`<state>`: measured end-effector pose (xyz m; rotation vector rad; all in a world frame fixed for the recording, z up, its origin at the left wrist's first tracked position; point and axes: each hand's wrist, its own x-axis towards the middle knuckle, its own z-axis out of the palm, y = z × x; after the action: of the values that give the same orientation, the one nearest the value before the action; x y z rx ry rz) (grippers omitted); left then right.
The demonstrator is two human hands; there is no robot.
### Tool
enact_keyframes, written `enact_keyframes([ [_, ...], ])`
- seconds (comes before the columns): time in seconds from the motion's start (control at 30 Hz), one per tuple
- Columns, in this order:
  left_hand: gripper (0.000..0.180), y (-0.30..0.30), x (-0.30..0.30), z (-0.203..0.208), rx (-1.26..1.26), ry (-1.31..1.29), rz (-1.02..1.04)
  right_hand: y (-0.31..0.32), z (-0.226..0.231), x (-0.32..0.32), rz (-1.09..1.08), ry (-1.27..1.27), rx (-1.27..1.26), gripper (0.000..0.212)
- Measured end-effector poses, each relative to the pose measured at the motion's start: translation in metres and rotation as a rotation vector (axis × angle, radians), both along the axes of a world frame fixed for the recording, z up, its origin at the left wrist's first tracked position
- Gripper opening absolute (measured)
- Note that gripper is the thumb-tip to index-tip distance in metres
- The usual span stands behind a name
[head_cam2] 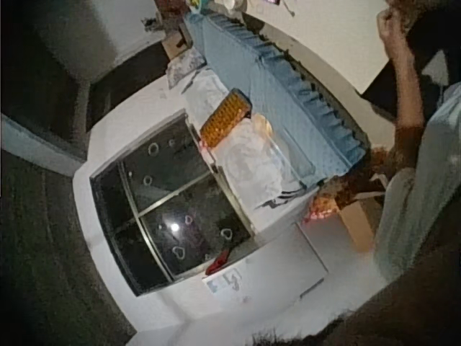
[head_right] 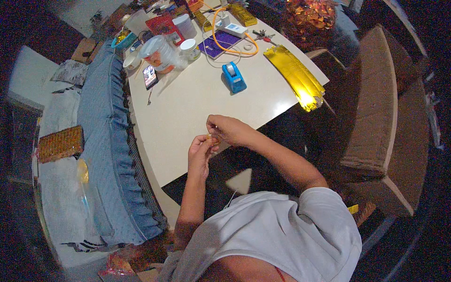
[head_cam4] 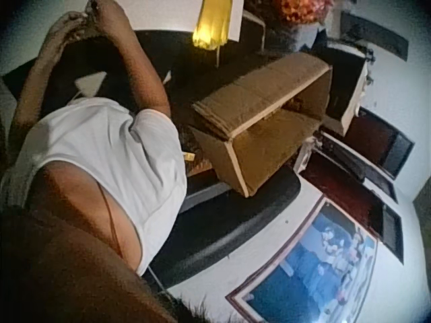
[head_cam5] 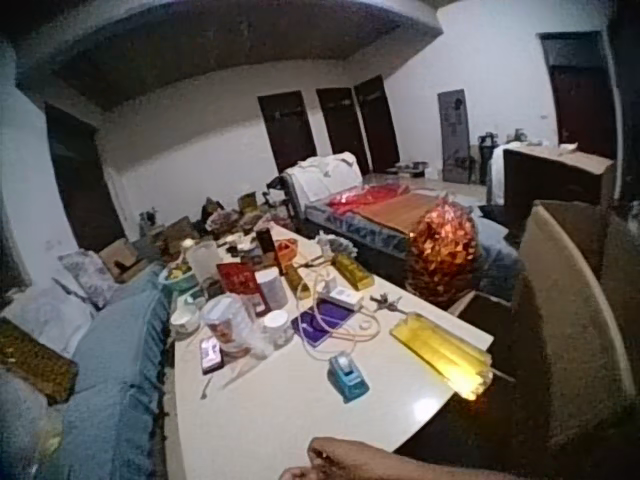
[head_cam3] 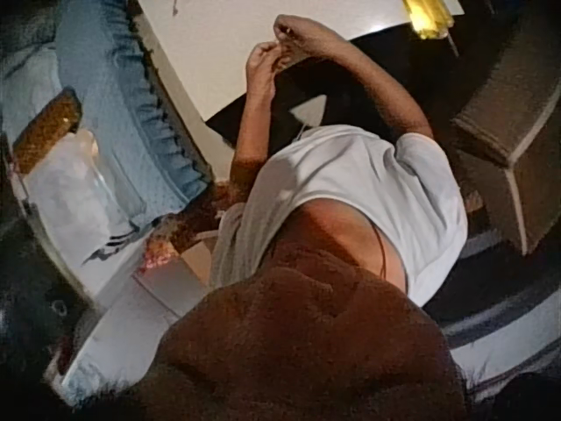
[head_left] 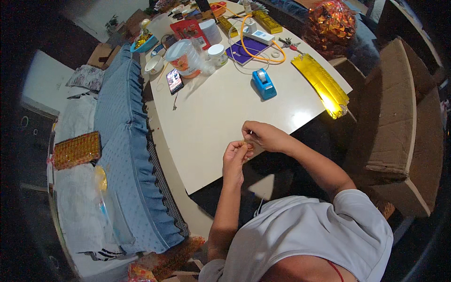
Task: The person removes gold foil papers from a cardboard box, aligns them on a table, and joins them together using tape from a dispenser.
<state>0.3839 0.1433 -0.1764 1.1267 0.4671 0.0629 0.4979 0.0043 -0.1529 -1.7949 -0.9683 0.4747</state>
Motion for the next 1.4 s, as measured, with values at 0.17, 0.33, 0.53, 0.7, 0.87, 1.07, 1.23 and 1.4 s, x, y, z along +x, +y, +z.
enact_keyframes([
  [0.17,0.012,0.002,-0.005,0.005,-0.037,-0.021,-0.005,0.005,-0.006,-0.008,-0.070,0.010,-0.007,0.011],
  [0.33,0.015,-0.001,-0.003,0.003,-0.136,-0.082,0.002,0.003,-0.005,-0.011,-0.113,0.025,-0.070,0.013],
  [0.53,0.020,-0.003,-0.002,0.002,-0.095,-0.050,-0.006,0.000,-0.004,-0.016,-0.132,0.041,-0.079,0.014],
  [0.7,0.013,0.001,-0.002,-0.002,-0.022,-0.005,-0.050,0.003,-0.014,-0.017,-0.122,0.044,0.002,0.018],
  [0.87,0.007,0.006,-0.003,0.004,-0.063,-0.026,-0.036,0.002,-0.031,-0.010,-0.027,0.081,0.075,0.020],
  [1.07,0.007,0.013,0.001,0.004,-0.043,0.002,-0.041,0.003,-0.034,-0.007,-0.067,0.210,0.031,0.023],
  [1.23,0.006,0.029,0.009,-0.014,0.274,0.031,-0.044,0.008,-0.036,-0.007,-0.131,0.108,0.036,0.024],
  [1.4,0.006,0.039,0.013,-0.012,0.640,-0.002,-0.228,0.010,-0.036,-0.003,-0.184,0.045,0.027,0.024],
])
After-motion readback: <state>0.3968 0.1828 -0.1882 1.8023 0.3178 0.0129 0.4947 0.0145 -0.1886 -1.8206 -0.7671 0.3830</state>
